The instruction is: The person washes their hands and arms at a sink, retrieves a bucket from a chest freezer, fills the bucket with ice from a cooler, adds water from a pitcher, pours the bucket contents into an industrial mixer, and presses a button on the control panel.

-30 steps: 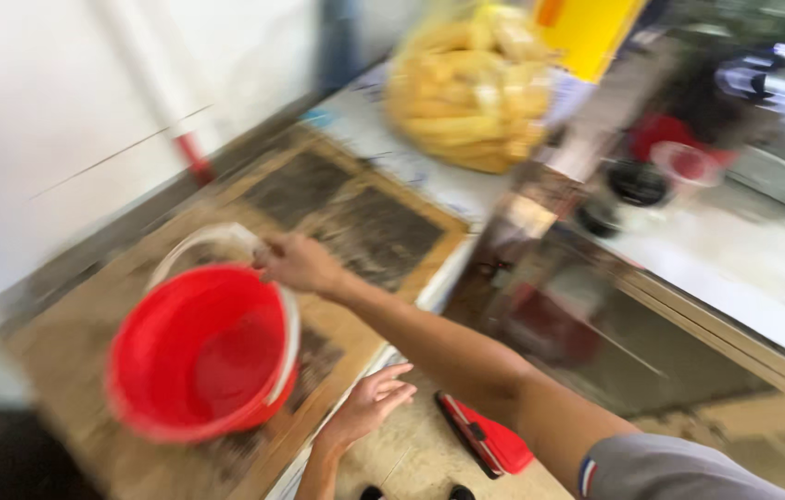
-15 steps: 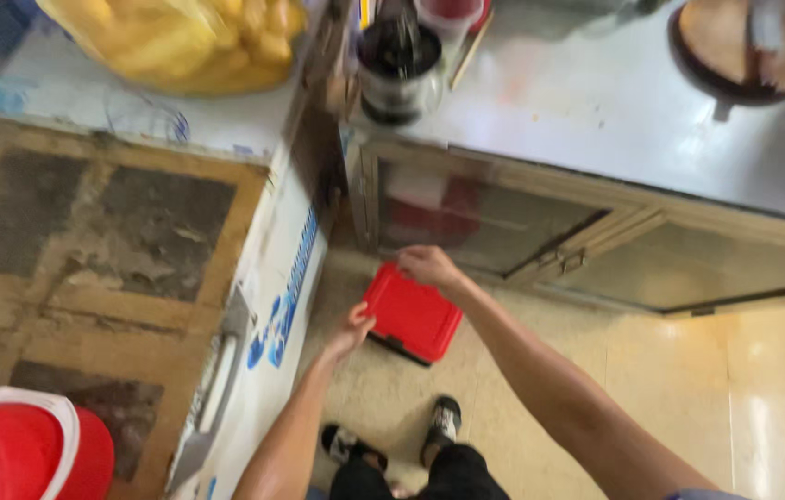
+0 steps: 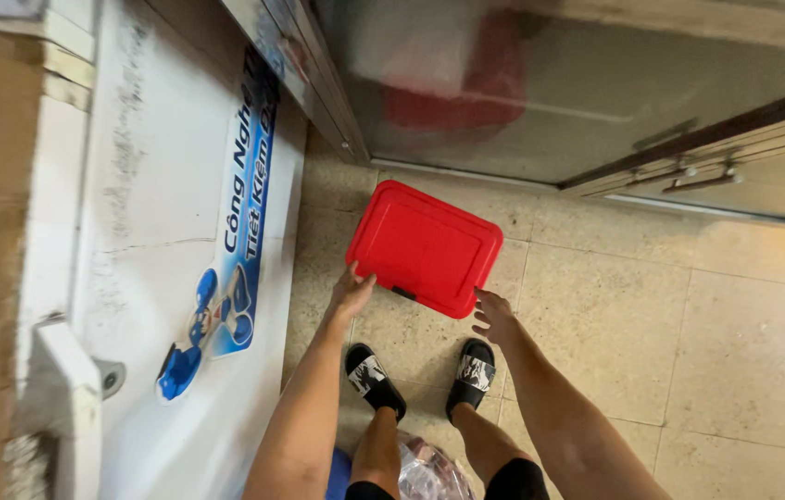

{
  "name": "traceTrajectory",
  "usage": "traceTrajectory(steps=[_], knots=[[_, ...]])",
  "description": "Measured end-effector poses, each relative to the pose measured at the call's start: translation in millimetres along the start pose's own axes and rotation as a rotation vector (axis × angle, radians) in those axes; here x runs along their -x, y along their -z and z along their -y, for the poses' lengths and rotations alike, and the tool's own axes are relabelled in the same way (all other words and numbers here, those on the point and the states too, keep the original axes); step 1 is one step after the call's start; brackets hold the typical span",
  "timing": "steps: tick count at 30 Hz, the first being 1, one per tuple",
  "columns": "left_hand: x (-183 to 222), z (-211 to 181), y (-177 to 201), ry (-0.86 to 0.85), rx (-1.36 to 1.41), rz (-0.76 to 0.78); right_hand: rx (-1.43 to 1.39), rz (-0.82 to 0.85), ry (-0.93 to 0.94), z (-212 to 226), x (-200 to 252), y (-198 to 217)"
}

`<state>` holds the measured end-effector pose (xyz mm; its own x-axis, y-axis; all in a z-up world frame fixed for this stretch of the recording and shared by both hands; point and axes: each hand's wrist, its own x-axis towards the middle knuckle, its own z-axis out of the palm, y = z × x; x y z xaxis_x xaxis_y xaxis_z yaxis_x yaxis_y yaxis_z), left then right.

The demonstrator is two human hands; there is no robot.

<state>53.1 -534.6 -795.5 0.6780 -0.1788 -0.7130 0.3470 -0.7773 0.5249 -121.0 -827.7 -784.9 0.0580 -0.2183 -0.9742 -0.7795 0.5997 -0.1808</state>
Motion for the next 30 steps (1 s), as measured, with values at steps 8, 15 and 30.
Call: traceTrajectory(steps=[8, 15, 30], knots=[[-60, 99, -70, 0.067, 0.214, -0.023, -0.123, -0.1, -0.004, -46, -85, -44], [-44, 122, -93, 0.141, 0.316, -0.052, -0.145, -0.258, 0.53, -12, 3, -21], [-95, 72, -189, 0.404, 0.914, -0.106, 0.666, -0.419, 1.454, 149, 16, 35]])
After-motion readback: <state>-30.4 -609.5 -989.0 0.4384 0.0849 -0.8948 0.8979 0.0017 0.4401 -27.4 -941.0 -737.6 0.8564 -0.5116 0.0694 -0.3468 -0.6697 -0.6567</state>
